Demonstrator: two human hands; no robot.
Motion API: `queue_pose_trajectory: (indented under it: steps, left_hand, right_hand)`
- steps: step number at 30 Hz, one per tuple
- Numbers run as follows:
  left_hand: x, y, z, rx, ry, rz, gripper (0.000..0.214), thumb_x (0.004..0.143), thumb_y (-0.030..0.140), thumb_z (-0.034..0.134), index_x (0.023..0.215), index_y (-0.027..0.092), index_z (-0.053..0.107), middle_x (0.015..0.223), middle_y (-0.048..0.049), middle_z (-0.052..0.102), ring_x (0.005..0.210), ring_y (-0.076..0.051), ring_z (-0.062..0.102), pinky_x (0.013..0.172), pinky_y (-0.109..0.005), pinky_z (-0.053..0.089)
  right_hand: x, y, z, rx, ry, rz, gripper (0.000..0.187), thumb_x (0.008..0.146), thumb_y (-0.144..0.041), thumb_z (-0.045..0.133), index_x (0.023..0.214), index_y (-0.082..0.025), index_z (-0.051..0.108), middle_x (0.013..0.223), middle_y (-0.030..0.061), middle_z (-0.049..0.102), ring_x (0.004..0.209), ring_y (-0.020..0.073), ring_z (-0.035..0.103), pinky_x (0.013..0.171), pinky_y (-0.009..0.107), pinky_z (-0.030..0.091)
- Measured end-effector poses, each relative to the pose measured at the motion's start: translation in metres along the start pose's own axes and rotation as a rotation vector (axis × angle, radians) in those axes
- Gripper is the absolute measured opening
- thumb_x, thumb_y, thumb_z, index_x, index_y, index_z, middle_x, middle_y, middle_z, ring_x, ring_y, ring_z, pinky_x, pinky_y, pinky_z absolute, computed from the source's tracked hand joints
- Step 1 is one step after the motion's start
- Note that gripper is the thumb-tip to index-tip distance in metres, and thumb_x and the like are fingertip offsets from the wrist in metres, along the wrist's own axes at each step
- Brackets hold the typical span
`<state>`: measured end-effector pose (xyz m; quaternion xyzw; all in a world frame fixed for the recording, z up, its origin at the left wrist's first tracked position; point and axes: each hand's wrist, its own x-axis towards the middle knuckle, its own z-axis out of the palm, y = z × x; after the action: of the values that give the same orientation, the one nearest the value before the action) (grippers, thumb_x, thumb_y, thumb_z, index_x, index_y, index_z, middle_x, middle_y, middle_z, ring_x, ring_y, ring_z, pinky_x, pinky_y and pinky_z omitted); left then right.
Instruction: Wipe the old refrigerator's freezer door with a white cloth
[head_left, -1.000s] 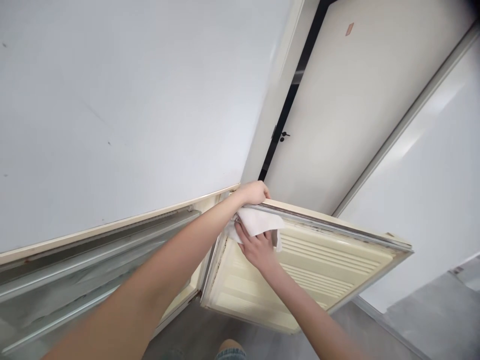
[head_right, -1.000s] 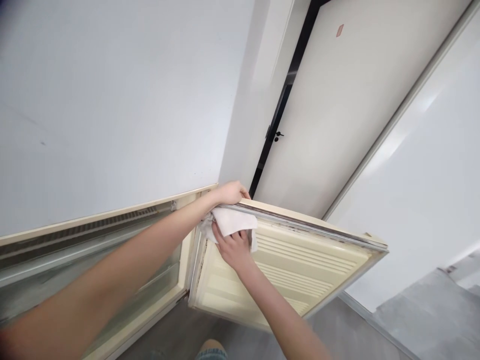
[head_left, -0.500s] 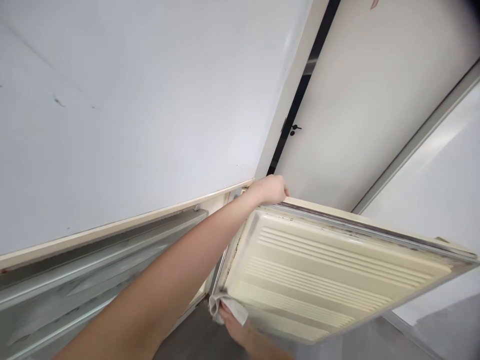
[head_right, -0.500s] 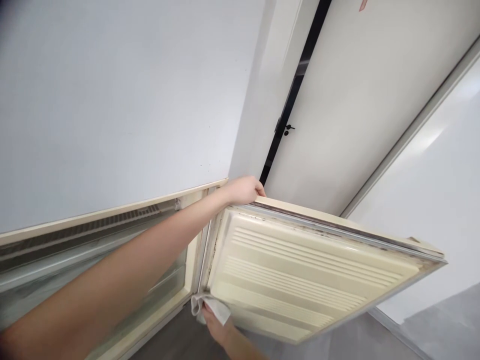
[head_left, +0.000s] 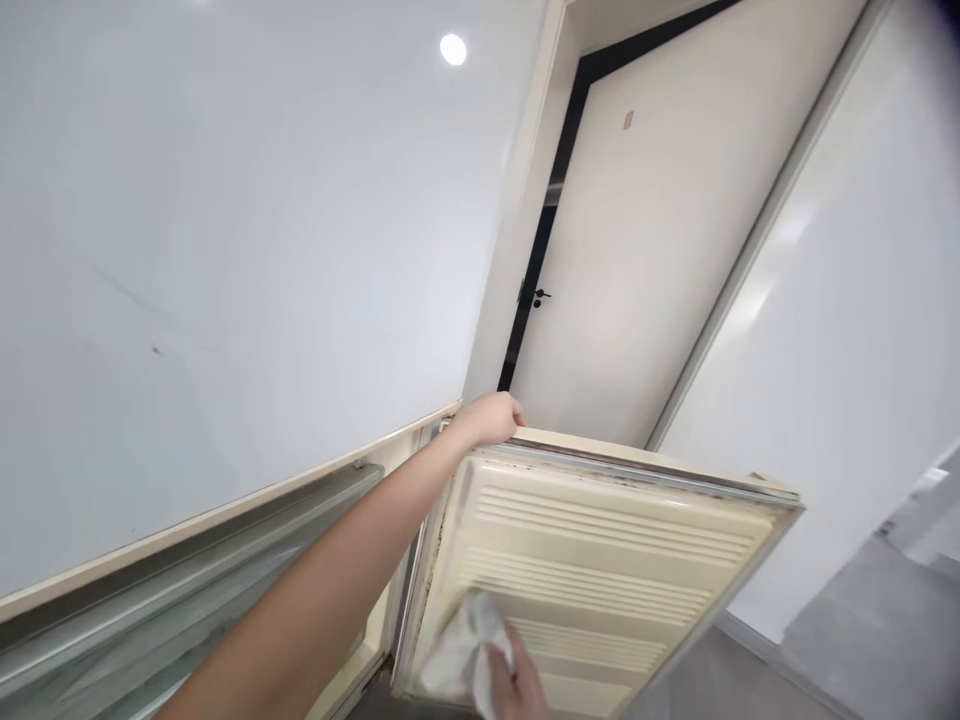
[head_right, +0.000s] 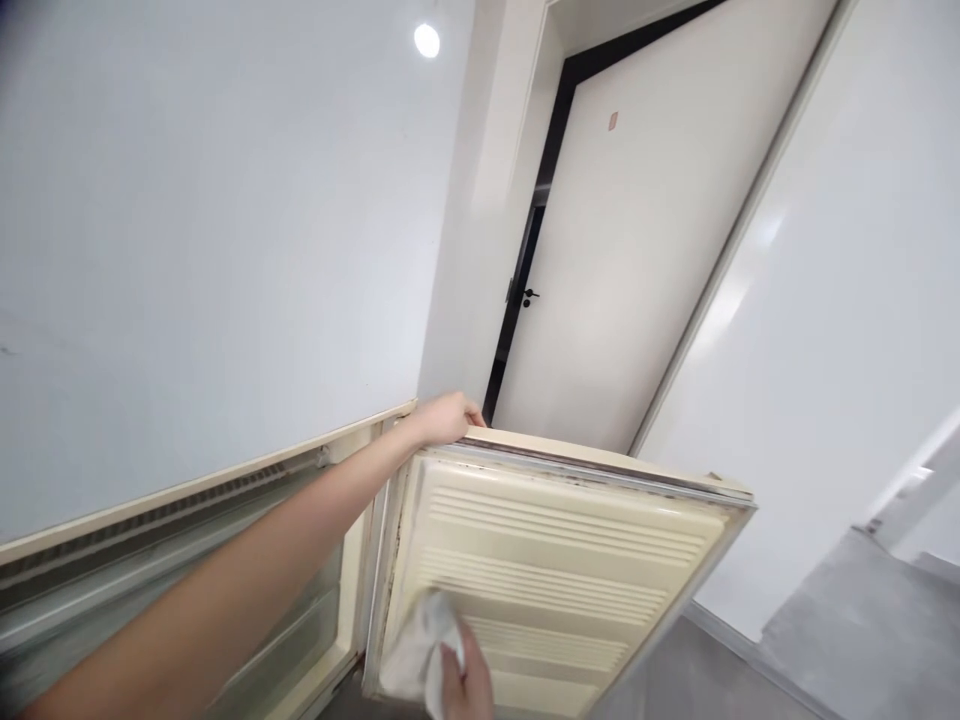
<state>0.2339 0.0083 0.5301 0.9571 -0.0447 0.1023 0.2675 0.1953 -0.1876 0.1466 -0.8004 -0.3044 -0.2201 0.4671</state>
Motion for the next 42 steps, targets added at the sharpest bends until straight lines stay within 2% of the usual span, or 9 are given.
queue_pose_trajectory:
  steps: [2, 5, 10, 17, 23, 28, 36, 38, 42]
  left_hand:
    - [0.002, -0.003, 0.001, 0.002, 0.006, -0.002, 0.036, 0.067, 0.013, 0.054, 0.094, 0.022, 0.077, 0.101, -0.0081, 0.081, 0.089, -0.02, 0.07, 0.074, -0.03, 0.053]
    - [0.004, -0.005, 0.003, 0.011, 0.019, -0.009, 0.038, 0.067, 0.013, 0.053, 0.097, 0.022, 0.076, 0.104, -0.0096, 0.08, 0.091, -0.021, 0.071, 0.078, -0.031, 0.053]
    - [0.005, -0.007, 0.002, 0.025, -0.001, 0.029, 0.04, 0.067, 0.013, 0.05, 0.096, 0.017, 0.076, 0.103, -0.0106, 0.081, 0.091, -0.02, 0.072, 0.078, -0.027, 0.053]
    - [0.004, -0.008, -0.001, 0.03, -0.021, 0.053, 0.046, 0.065, 0.014, 0.044, 0.098, 0.018, 0.076, 0.103, -0.0087, 0.081, 0.093, -0.018, 0.073, 0.079, -0.023, 0.052]
    - [-0.003, -0.001, -0.006, 0.032, -0.033, -0.014, 0.049, 0.062, 0.014, 0.044, 0.097, 0.023, 0.077, 0.102, -0.0027, 0.082, 0.092, -0.018, 0.073, 0.075, -0.023, 0.051]
    - [-0.006, 0.004, -0.009, 0.046, -0.041, -0.07, 0.049, 0.061, 0.012, 0.044, 0.094, 0.027, 0.078, 0.098, 0.0015, 0.082, 0.09, -0.018, 0.072, 0.072, -0.023, 0.051]
    - [-0.006, 0.006, -0.009, 0.093, -0.03, -0.121, 0.044, 0.071, 0.007, 0.045, 0.094, 0.027, 0.076, 0.094, 0.008, 0.082, 0.087, -0.017, 0.068, 0.072, -0.024, 0.046]
    - [-0.007, 0.007, -0.009, 0.106, -0.035, -0.127, 0.045, 0.073, 0.005, 0.042, 0.097, 0.025, 0.076, 0.093, 0.0078, 0.082, 0.087, -0.017, 0.067, 0.073, -0.025, 0.045]
    - [-0.007, 0.011, -0.013, 0.145, -0.046, -0.173, 0.047, 0.077, 0.007, 0.038, 0.1, 0.027, 0.075, 0.094, 0.0097, 0.082, 0.087, -0.015, 0.066, 0.074, -0.024, 0.044]
  right_hand:
    - [0.031, -0.044, -0.048, -0.01, 0.276, 0.082, 0.038, 0.095, -0.029, 0.046, 0.131, -0.03, 0.058, 0.111, 0.0076, 0.073, 0.099, 0.028, 0.071, 0.076, 0.039, 0.062]
    - [0.084, -0.12, -0.101, -0.076, 0.547, -0.303, 0.051, 0.091, -0.021, 0.05, 0.142, -0.028, 0.048, 0.133, 0.0129, 0.059, 0.124, 0.0318, 0.057, 0.097, 0.052, 0.052]
    - [0.161, -0.182, -0.091, -0.411, 0.362, -0.751, 0.049, 0.088, -0.02, 0.049, 0.136, -0.017, 0.054, 0.133, 0.0149, 0.06, 0.135, 0.0315, 0.044, 0.107, 0.049, 0.041]
    - [0.193, -0.135, -0.068, -0.604, 0.126, -0.875, 0.047, 0.091, -0.03, 0.044, 0.135, -0.017, 0.055, 0.138, 0.0084, 0.06, 0.132, 0.027, 0.049, 0.106, 0.041, 0.043]
    - [0.191, -0.101, -0.114, -0.563, 0.318, -0.736, 0.046, 0.089, -0.033, 0.046, 0.13, -0.015, 0.057, 0.127, 0.0117, 0.064, 0.12, 0.0273, 0.056, 0.104, 0.042, 0.039]
    - [0.193, -0.029, -0.167, -0.617, 0.519, -0.586, 0.047, 0.083, -0.032, 0.053, 0.127, -0.015, 0.058, 0.12, 0.0158, 0.063, 0.116, 0.0291, 0.053, 0.097, 0.042, 0.038]
    - [0.2, 0.028, -0.289, -0.522, 0.959, 0.062, 0.04, 0.081, -0.031, 0.045, 0.114, -0.012, 0.059, 0.118, 0.0207, 0.054, 0.113, 0.0322, 0.048, 0.098, 0.053, 0.037]
    - [0.198, 0.026, -0.295, -0.343, 1.042, 0.145, 0.039, 0.086, -0.036, 0.042, 0.112, -0.012, 0.059, 0.116, 0.0194, 0.054, 0.112, 0.0302, 0.048, 0.099, 0.05, 0.037]
    - [0.183, 0.031, -0.263, -0.02, 0.89, 0.2, 0.039, 0.086, -0.049, 0.044, 0.104, -0.017, 0.057, 0.103, 0.0103, 0.059, 0.101, 0.0246, 0.053, 0.094, 0.041, 0.04]
